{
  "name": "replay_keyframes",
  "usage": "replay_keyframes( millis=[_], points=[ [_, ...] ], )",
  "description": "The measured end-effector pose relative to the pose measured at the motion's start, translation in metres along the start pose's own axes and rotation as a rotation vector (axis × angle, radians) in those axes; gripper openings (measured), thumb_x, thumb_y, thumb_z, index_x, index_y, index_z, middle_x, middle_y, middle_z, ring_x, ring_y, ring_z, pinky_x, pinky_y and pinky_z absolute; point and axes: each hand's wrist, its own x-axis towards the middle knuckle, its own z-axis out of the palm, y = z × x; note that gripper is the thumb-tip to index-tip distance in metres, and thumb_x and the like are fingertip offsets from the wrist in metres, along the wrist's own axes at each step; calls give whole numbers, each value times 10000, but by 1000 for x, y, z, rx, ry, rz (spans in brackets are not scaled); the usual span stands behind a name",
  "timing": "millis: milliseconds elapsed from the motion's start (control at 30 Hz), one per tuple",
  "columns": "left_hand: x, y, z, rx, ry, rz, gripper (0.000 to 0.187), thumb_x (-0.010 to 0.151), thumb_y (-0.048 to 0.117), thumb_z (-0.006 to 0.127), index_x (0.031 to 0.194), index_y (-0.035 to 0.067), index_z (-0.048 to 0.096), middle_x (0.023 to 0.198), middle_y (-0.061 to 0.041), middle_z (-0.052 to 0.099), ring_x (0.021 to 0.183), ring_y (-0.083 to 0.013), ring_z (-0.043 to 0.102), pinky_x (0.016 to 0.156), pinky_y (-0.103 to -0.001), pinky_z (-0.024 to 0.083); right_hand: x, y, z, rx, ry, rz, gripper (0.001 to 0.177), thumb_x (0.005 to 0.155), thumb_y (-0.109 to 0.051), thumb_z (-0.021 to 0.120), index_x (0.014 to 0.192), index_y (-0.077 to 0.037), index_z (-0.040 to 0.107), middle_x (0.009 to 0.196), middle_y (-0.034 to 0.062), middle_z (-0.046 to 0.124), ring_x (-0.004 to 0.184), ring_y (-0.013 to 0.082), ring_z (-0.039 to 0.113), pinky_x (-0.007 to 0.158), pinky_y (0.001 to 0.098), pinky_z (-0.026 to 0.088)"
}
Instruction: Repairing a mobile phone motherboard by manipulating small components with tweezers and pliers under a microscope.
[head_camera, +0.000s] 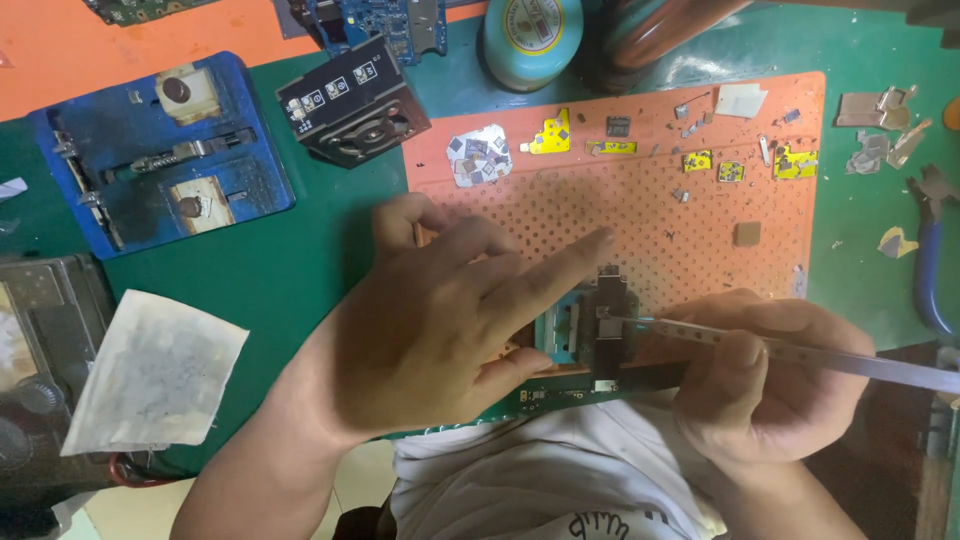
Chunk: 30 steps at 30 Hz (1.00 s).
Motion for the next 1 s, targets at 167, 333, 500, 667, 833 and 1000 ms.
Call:
replay_keyframes(
  millis=[167, 333, 500, 667, 833, 1000],
  points=[
    [1, 0, -1, 18, 21, 18, 814, 686, 433, 755, 1308, 159, 307, 761, 74, 538, 781, -211, 503, 635, -387, 239, -5, 6, 4, -61, 73, -97, 191, 902, -183, 398, 970, -34, 298, 658, 225, 510, 435, 245, 532, 395, 270, 427],
    [1, 0, -1, 3, 3, 16, 834, 693, 441, 767, 1316, 155, 294, 704, 89, 500, 756, -202, 485, 619, -372, 214, -5, 9, 2, -96, 61, -128, 183, 895, -149, 390, 955, -4, 296, 647, 223, 505, 473, 259, 539, 441, 284, 434],
    [0, -1, -2, 8, 18, 25, 832, 692, 449, 765, 1313, 151, 298, 725, 92, 512, 771, -190, 492, 661, -382, 241, -4, 7, 2, -176, 64, -141, 224, 898, -183, 388, 930, 18, 295, 629, 215, 510, 471, 258, 537, 452, 292, 431],
    [1, 0, -3, 4, 16, 23, 823, 689, 425, 765, 1313, 148, 305, 709, 92, 499, 763, -186, 484, 652, -376, 232, -3, 10, 2, -156, 48, -182, 191, 898, -154, 379, 931, 4, 277, 602, 232, 491, 451, 284, 527, 430, 318, 419],
    [0, 0, -1, -11, 10, 16, 864, 684, 453, 770, 1324, 148, 275, 745, 94, 521, 771, -193, 486, 642, -375, 217, -4, 8, 2, 4, 53, -140, 214, 904, -199, 393, 965, -26, 282, 636, 273, 473, 466, 302, 540, 439, 343, 464],
    [-1, 0, -1, -45, -13, 8, 912, 688, 471, 776, 1339, 143, 228, 815, 87, 552, 803, -208, 490, 649, -377, 214, -19, 45, -50, 1096, -98, 605, 432, 870, -376, 400, 763, -31, 637, 829, 419, 458, 757, 665, 427, 675, 615, 367]
  ],
)
